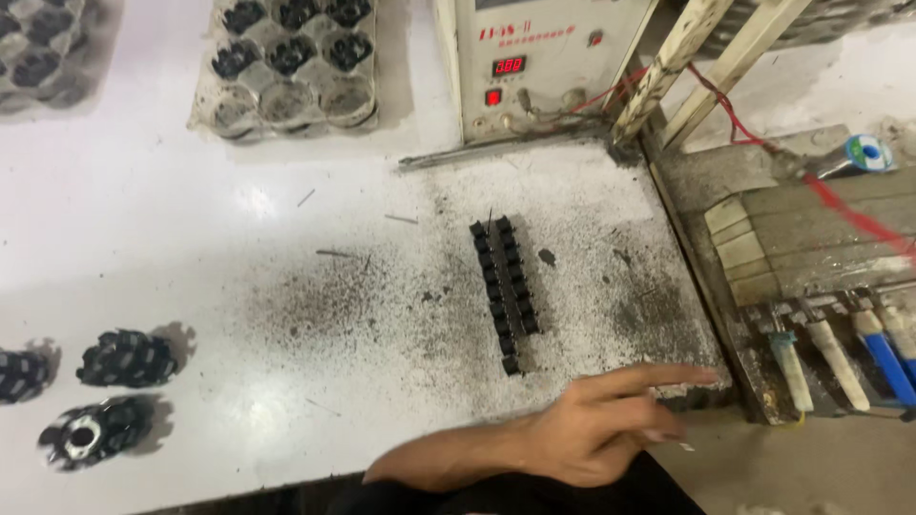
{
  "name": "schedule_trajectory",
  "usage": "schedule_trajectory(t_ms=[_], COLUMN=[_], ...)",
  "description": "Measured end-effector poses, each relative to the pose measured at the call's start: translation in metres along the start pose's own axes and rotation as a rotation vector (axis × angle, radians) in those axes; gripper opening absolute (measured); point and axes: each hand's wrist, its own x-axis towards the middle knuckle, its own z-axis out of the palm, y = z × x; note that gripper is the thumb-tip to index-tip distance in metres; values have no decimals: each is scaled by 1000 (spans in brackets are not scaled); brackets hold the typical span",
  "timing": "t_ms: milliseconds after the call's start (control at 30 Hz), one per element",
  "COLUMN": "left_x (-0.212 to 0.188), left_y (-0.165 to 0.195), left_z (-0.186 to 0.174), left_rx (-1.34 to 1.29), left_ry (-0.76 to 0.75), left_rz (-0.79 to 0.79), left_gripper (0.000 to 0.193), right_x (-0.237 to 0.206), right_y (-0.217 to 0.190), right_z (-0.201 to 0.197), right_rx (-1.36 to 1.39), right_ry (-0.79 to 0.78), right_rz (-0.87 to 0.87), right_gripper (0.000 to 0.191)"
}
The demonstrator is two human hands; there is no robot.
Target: The person uses a soldering iron to solder wires on rows of black plastic coil components on a workbench, then arranges the finished round rotor-like parts into a grid and continues soldering each part individually, with smoke visible as the iron touches the parts.
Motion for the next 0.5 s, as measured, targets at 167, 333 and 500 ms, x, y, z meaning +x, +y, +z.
schedule_trajectory(t_ms=[167, 333, 500], left_x=[21, 18, 20], left_y=[-12, -16, -8], left_z=[41, 52, 22], left_rx=[-173, 113, 364], left_ry=[-232, -107, -189], left_rz=[-123, 11, -216], left_gripper=[33, 30, 43], right_x=[-52, -58, -48], right_y=[22, 31, 62], right_z=[-4, -9, 4], right_rx=[-47, -77, 102], right_ry=[-195, -445, -663], right_rz=[122, 162, 251], right_gripper=[22, 24, 25])
